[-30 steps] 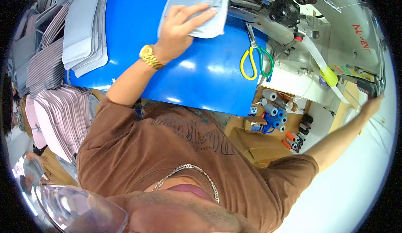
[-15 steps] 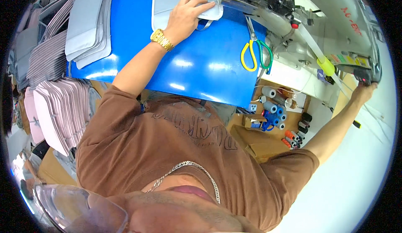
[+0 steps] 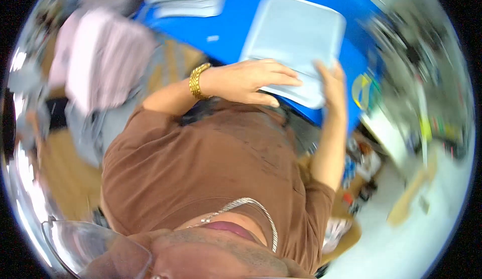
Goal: Attaching fabric straps to leather panels using an industrial sewing machine.
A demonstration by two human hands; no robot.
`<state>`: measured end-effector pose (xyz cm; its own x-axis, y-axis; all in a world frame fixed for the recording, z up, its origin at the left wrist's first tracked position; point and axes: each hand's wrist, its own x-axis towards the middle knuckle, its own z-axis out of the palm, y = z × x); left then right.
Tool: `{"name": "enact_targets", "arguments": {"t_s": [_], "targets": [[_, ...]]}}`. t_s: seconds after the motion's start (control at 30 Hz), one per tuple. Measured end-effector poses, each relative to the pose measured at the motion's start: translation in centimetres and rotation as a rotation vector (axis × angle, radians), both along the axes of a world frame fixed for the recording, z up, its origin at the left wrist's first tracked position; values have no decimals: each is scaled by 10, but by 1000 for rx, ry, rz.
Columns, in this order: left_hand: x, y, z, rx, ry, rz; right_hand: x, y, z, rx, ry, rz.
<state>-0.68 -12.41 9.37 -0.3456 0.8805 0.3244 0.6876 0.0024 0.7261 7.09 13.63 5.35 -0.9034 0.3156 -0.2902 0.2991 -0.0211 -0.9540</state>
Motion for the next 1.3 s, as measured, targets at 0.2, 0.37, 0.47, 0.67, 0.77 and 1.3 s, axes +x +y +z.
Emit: {"name": "enact_targets", "arguments": {"t_s": [0.2,0.37,0.47,0.67,0.77,1.3], "targets": [[-58,-212,145,-151,147,981,-15,14,23,101,23,208],[-147,-467,113,-827,341,1582,-43,3,71,366,217,284],[-168,-562,47,-924,216,1722,-54,-26,110,390,294,262],[-137,-492,52,-670,299,1923,-33,-13,116,413,336,302],[-146,-467,56,-686,543,2009,-16,-21,124,440,382,287],[-83,-51,137,51,718,62,0,-86,172,1112,958,510]]}}
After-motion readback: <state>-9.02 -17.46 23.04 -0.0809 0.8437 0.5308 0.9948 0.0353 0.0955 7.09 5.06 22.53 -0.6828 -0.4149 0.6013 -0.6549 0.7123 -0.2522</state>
